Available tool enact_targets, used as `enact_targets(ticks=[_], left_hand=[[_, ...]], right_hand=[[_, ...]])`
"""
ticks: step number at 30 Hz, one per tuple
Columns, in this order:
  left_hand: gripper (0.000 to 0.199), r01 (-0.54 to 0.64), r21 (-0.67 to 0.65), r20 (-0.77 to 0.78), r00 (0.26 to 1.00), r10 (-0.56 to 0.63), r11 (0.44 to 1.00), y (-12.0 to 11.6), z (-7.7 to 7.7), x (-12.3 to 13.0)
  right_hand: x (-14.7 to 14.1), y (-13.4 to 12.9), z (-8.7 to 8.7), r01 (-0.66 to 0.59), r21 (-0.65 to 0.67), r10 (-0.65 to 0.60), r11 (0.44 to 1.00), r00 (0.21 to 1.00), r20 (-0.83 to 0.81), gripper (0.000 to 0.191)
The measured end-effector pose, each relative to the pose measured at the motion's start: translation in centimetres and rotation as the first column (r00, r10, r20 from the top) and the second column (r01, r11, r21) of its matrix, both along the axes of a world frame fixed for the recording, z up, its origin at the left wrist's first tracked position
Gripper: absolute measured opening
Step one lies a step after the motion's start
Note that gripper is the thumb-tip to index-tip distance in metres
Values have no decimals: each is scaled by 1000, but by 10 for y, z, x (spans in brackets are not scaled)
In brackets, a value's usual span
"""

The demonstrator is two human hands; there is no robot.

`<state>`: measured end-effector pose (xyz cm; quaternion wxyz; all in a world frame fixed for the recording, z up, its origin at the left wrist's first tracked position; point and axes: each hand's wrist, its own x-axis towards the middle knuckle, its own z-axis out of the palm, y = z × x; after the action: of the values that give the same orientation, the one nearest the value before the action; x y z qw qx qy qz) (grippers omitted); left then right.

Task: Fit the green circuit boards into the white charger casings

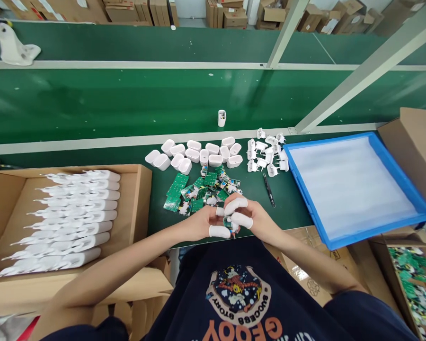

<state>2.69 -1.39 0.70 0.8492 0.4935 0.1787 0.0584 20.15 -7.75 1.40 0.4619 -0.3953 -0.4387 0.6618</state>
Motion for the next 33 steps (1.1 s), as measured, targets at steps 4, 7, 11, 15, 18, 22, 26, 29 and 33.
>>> enact_targets(ticks=[4, 7, 11, 15, 18, 22, 26, 29, 33], left_hand=[[41, -184, 307, -73, 974, 215, 934, 5, -1, 0], [37, -137, 694, -137, 938, 317, 707, 9, -1, -2], [37, -49, 841, -147, 938, 314, 538, 8, -2, -6], [53, -98, 853, -112, 925, 363, 513, 4, -4, -8], [56, -204, 833, -61, 890, 452, 514, 6, -5, -11], [37, -237, 843, -48, 861, 506, 483, 12, -4, -13], [29, -196, 872, -88, 839, 537, 448, 19, -6, -14], [29, -215, 880, -67, 827, 558, 423, 25, -10, -15], [31, -226, 862, -91, 812, 577, 454, 33, -16, -14]], right_hand=[[11, 5, -2, 34, 240, -112, 970, 941, 320, 34], [17, 10, 1, -100, 353, -125, 930, 817, 563, 40], [18, 13, 10, -213, 384, -110, 899, 737, 667, 41], [26, 25, 11, -198, 409, -124, 891, 761, 637, 39], [38, 49, -4, -50, 426, -218, 903, 802, 556, 30], [46, 85, -29, 106, 481, -420, 870, 671, 611, 28], [46, 100, -46, 72, 461, -400, 885, 624, 671, 26], [45, 104, -50, 77, 434, -387, 898, 611, 691, 27], [50, 111, -49, 94, 406, -369, 909, 635, 678, 27]])
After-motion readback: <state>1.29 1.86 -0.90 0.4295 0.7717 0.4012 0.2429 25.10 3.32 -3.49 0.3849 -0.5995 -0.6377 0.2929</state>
